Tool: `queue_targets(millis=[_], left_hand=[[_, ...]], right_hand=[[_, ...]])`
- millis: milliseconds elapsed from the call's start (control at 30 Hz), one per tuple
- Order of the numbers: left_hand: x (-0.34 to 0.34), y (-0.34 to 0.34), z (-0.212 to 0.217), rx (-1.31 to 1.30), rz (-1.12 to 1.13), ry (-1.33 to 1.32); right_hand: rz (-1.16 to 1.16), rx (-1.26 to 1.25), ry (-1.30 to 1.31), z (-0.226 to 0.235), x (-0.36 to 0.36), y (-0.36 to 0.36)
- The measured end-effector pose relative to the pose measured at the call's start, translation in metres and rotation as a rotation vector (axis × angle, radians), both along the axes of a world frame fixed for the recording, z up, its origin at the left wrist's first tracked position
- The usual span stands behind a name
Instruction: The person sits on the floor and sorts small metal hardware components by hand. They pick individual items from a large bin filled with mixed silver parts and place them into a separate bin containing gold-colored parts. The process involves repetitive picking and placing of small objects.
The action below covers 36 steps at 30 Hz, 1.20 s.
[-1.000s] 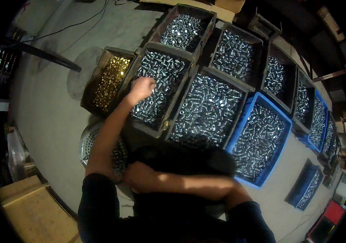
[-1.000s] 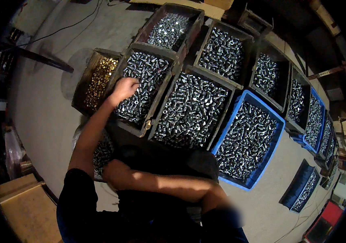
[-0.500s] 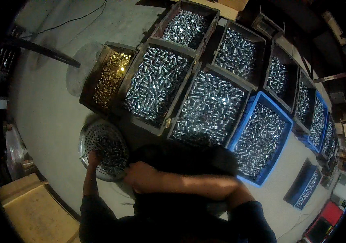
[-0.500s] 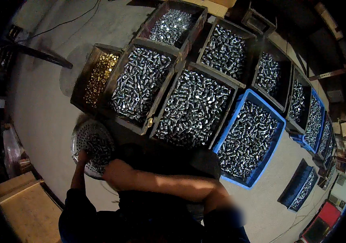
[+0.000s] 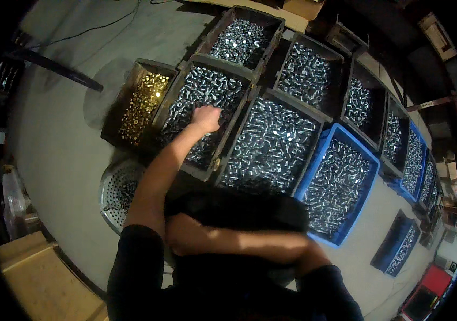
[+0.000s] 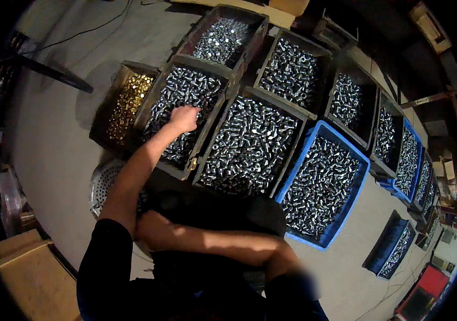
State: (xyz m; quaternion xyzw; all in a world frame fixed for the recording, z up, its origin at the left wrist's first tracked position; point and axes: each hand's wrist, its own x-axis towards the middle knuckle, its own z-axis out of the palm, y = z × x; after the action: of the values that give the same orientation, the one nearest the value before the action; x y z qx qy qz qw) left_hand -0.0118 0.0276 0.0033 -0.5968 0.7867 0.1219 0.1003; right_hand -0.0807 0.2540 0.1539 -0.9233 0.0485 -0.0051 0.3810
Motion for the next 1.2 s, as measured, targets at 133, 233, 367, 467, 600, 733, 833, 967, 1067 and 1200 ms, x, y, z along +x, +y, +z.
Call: queue_targets(millis=[133, 233, 367, 467, 600, 733, 833, 967, 1067, 1200], left_hand=[[-0.009, 0.004, 0.0, -0.043, -0.029, 0.029], [0.008, 0.009, 0.002, -0.065, -0.02, 0.167], [0.013, 0.016, 0.001, -0.123, -0.122, 0.125], [0.01, 0.019, 0.003, -0.135, -0.215, 0.027], [0.009, 0.025, 0.008, -0.098, -0.226, 0.042], [0.019, 0.022, 0.012, -0.05, -0.332, 0.099], [0.017, 0.012, 0.012, -0.014, -0.437, 0.006], [0.016, 0.012, 0.015, -0.015, -0.47, -0.032], [0.017, 0.005, 0.01, 0.03, -0.541, -0.105], [0.012, 0.009, 0.011, 0.05, -0.475, -0.121]], right_hand=[[-0.073, 0.08, 0.0, 0.014, -0.014, -0.011], [-0.163, 0.107, -0.078, 0.008, -0.016, -0.007], [-0.121, 0.032, -0.148, -0.002, -0.01, -0.002], [-0.136, 0.007, -0.174, -0.005, -0.009, 0.001], [-0.124, 0.003, -0.185, -0.007, -0.009, 0.0], [-0.094, -0.005, -0.092, -0.005, -0.005, 0.0], [-0.095, -0.034, -0.128, -0.011, -0.002, 0.003], [-0.168, -0.117, -0.146, -0.019, 0.001, 0.012], [-0.19, -0.149, -0.203, -0.021, 0.001, 0.014], [-0.21, -0.203, -0.256, -0.025, -0.001, 0.017]])
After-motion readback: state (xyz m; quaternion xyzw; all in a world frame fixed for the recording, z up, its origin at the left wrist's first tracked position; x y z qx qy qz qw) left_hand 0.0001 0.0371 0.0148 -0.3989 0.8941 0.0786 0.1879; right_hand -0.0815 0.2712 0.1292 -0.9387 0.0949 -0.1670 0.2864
